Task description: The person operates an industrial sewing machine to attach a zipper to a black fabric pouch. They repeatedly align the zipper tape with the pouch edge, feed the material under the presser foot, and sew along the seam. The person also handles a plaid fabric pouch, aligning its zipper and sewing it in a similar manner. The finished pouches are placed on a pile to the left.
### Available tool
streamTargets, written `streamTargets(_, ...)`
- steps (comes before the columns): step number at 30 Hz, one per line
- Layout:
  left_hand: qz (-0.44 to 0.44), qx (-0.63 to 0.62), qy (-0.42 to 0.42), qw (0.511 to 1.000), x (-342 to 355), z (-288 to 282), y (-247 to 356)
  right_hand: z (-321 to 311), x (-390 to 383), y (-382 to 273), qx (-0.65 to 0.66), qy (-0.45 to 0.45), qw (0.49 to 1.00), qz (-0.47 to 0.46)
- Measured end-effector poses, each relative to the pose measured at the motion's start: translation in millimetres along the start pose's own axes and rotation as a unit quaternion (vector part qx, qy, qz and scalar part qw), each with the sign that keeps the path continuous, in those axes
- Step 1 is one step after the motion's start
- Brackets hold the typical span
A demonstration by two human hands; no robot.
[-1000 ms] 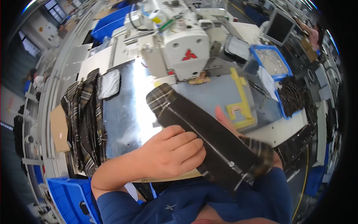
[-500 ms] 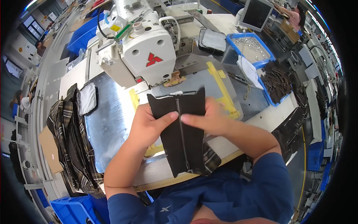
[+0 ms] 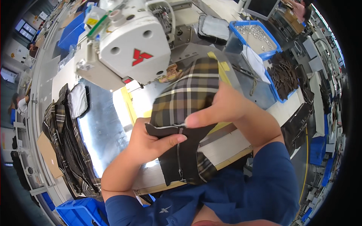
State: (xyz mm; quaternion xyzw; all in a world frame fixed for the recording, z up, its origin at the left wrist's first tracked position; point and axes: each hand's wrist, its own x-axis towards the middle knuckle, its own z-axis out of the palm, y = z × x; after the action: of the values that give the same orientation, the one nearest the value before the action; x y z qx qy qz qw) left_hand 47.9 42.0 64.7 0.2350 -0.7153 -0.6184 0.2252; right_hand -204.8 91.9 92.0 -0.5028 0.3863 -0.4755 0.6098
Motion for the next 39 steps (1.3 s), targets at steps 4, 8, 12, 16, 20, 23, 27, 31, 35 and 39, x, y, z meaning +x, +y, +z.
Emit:
streamTargets(4, 0.036, 0.010, 0.024, 0.999, -1.8, 7.7, -1.8, 4.4, -0.1, -2.6, -0.060, 0.004, 0.997, 0.038)
streamTargets(8, 0.076, 0.118, 0.019, 0.990, -4.7, 6.1, 0.9, -0.2, 1.9, 4.1, -0.064, -0.010, 0.996, 0.062)
streamTargets(12, 0.176, 0.229, 0.070, 0.955, -8.2, 7.4, -2.0, 2.3, 0.9, 6.3, -0.070, -0.049, 0.992, 0.093)
streamTargets(16, 0.242, 0.346, 0.113, 0.899, -15.3, 1.1, -5.4, 10.8, -1.4, -2.1, -0.146, -0.054, 0.985, 0.071)
streamTargets(20, 0.312, 0.381, 0.241, 0.836, -31.8, -0.2, -24.8, 14.8, -5.7, 5.0, -0.206, -0.042, 0.978, 0.017)
streamTargets(23, 0.481, 0.441, 0.276, 0.706, -23.8, -1.7, -27.7, 16.4, -4.7, 25.9, -0.240, -0.007, 0.959, -0.152)
streamTargets(27, 0.483, 0.590, 0.152, 0.629, -18.6, 4.7, -11.3, 15.8, -4.6, 18.7, -0.232, -0.020, 0.970, -0.074)
streamTargets(31, 0.497, 0.569, 0.153, 0.637, -12.7, 6.3, -14.4, 16.0, -4.6, 17.7, -0.193, -0.020, 0.979, -0.060)
streamTargets(35, 0.505, 0.552, 0.158, 0.645, -10.6, 9.8, -14.3, 15.3, -2.7, 24.2, -0.230, -0.005, 0.958, -0.171)
streamTargets(39, 0.485, 0.561, 0.127, 0.659, -18.0, 12.6, -7.1, 17.6, -5.0, 23.3, -0.247, -0.006, 0.955, -0.165)
